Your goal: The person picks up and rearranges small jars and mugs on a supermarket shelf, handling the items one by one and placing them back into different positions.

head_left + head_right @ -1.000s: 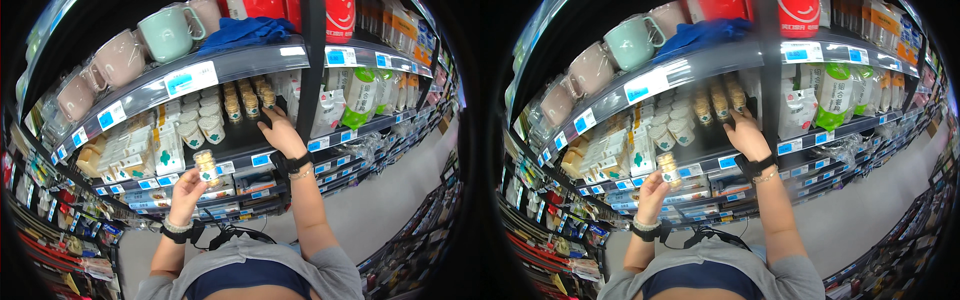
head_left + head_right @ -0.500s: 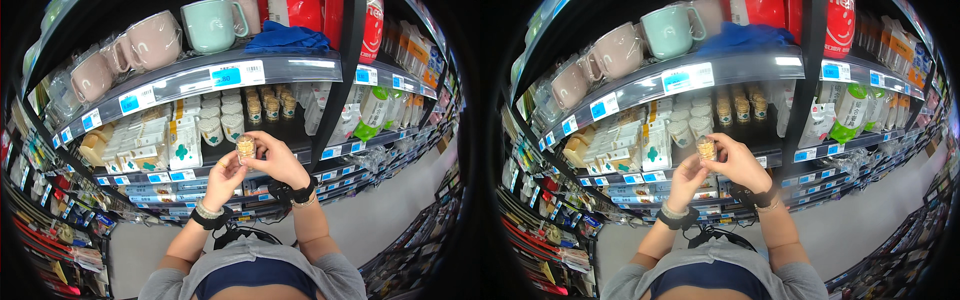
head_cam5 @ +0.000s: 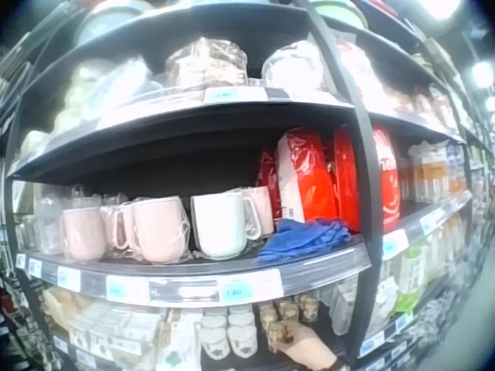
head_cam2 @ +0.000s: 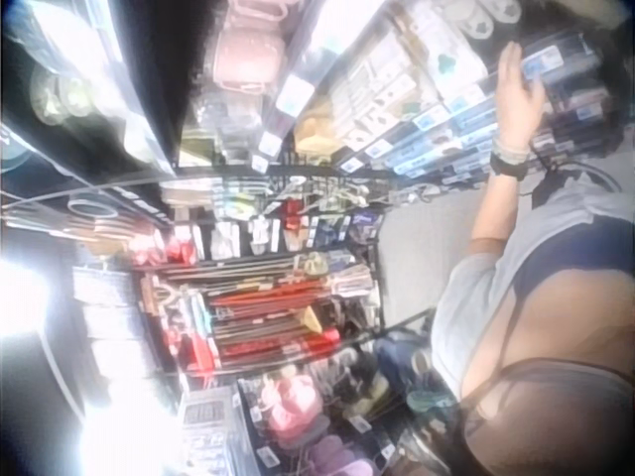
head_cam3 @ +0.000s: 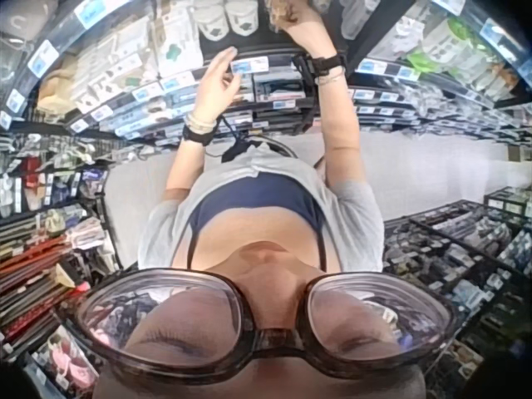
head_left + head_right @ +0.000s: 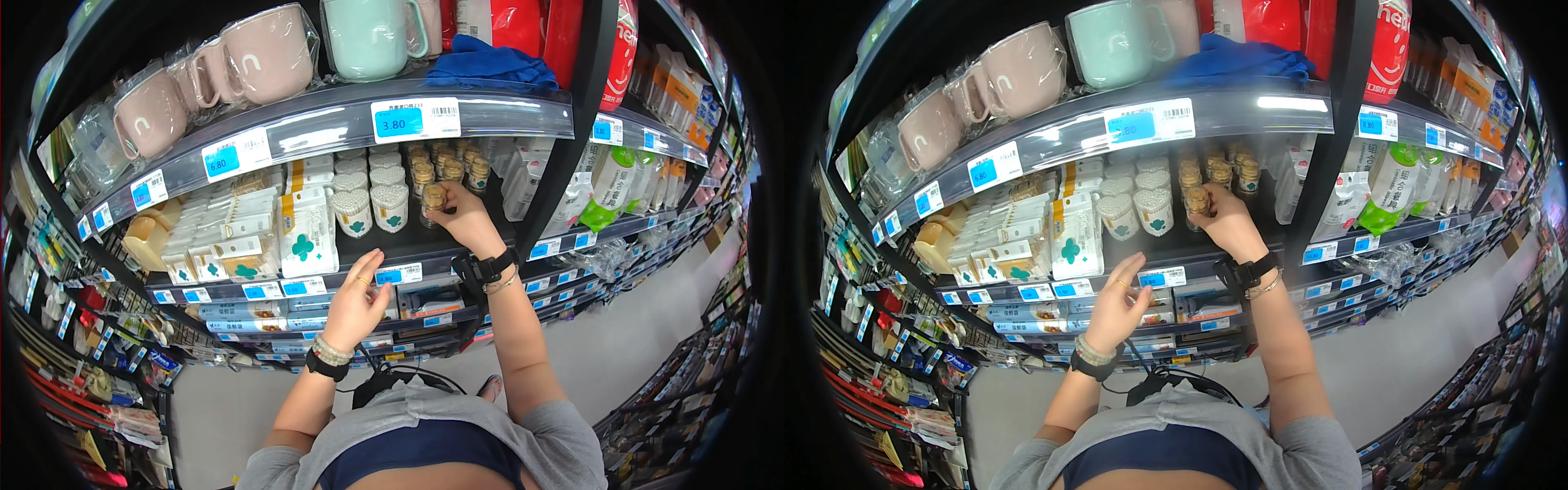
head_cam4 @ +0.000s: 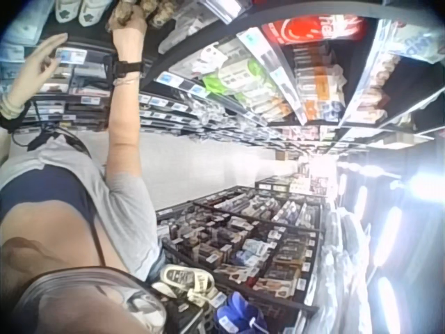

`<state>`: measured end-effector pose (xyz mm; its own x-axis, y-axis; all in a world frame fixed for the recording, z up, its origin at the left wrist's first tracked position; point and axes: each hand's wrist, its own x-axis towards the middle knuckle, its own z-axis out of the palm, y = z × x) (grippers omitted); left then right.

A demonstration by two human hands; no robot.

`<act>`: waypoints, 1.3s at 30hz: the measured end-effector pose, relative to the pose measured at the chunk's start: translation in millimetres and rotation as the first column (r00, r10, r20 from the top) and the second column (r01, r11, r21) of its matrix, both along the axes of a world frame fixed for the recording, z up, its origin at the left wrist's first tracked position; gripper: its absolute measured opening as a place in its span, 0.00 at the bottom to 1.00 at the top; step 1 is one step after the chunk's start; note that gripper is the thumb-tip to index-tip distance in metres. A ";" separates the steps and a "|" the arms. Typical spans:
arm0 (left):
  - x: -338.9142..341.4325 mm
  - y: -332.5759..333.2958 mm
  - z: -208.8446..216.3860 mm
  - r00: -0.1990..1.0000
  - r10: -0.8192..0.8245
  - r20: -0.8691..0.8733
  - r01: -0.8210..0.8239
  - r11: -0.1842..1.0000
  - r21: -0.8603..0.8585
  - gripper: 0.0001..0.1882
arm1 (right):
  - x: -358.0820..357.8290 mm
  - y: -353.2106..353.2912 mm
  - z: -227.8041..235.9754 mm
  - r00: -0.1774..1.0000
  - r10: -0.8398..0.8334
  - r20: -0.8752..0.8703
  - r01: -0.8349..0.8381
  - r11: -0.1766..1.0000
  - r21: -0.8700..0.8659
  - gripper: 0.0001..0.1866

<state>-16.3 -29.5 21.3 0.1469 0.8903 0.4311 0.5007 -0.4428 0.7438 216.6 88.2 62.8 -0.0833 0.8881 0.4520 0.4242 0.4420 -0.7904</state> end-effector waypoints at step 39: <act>-10.9 -0.3 -3.4 0.991 -0.129 0.024 0.130 0.991 -0.023 0.29 | -2.7 16.6 -27.4 0.997 -0.071 0.042 0.071 0.997 -0.003 0.17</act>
<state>-27.2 -29.8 17.8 0.2522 0.8746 0.4142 0.4234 -0.4846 0.7654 213.9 104.8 35.4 -0.0389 0.8945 0.4453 0.4875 0.4060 -0.7730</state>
